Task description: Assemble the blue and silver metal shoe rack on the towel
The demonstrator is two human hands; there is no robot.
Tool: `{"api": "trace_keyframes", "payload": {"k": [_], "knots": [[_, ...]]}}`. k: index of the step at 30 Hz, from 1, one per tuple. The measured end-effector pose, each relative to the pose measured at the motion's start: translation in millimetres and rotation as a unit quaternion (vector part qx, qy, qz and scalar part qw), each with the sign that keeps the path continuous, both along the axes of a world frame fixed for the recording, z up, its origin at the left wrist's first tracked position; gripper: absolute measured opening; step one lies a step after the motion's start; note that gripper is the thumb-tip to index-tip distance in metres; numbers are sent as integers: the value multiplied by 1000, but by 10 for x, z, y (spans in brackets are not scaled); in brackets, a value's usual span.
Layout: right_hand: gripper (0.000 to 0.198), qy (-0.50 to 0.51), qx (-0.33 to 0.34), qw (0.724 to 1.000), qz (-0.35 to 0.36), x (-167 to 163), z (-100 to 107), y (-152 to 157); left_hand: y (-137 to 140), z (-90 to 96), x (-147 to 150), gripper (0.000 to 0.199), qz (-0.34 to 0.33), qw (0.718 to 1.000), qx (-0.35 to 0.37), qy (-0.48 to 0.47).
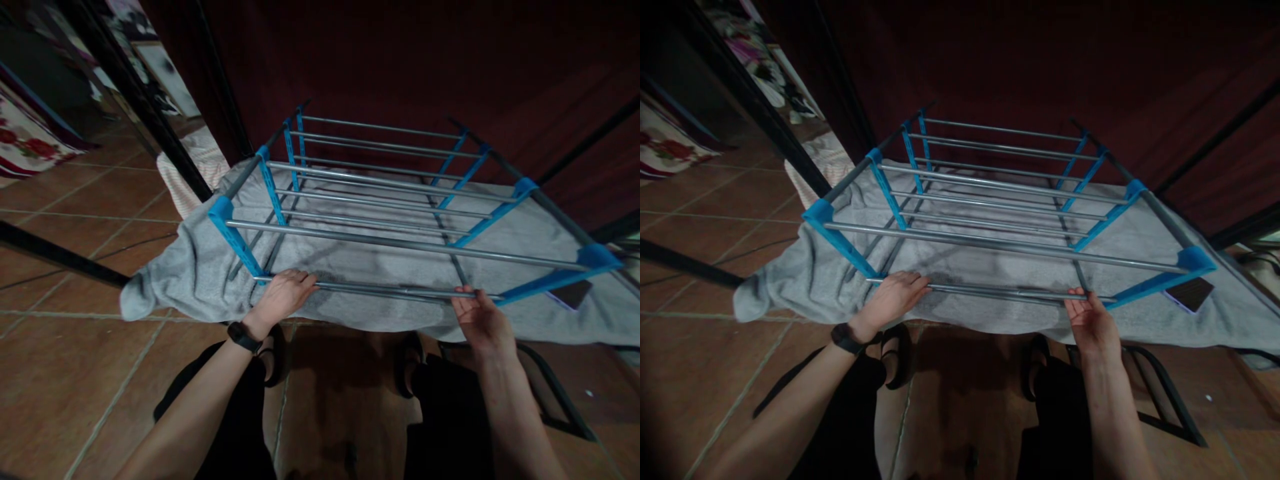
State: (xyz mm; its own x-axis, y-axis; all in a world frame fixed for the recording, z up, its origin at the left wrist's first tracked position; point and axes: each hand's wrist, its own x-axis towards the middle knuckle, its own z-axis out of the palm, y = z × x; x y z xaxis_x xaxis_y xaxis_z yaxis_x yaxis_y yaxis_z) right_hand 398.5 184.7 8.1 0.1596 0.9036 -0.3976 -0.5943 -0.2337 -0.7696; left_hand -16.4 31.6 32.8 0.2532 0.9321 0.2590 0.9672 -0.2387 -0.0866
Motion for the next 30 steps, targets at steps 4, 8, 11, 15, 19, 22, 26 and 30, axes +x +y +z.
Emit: {"api": "trace_keyframes", "payload": {"k": [4, 8, 11, 15, 19, 22, 26, 30], "knots": [[15, 13, 9, 1000, 12, -13, 20, -19, -10, 39, 6, 28, 3, 1000, 9, -4], [17, 20, 8, 1000, 13, -33, 39, -46, -13, 77, -6, 26, -1, 999, 35, -41], [17, 16, 6, 1000, 3, -51, 43, -46, -13, 88, -18, 24, -8, 997, 45, -65], [20, 13, 2, 1000, -14, -60, 32, -25, -11, 86, -23, 23, -19, 997, 42, -59], [15, 19, 11, 1000, -10, -49, 8, -14, -10, 91, -18, 23, -22, 997, 46, -53], [11, 5, 37, 999, 15, -75, -20, -42, -8, 94, -15, 23, -17, 997, 50, -61], [32, -30, -14, 993, 117, -235, -48, -165, -3, 85, -21, 23, -15, 995, 53, -79], [37, -92, -1, 948, 306, -563, 29, -408, 1, 83, -36, 22, -22, 995, 54, -79]]}}
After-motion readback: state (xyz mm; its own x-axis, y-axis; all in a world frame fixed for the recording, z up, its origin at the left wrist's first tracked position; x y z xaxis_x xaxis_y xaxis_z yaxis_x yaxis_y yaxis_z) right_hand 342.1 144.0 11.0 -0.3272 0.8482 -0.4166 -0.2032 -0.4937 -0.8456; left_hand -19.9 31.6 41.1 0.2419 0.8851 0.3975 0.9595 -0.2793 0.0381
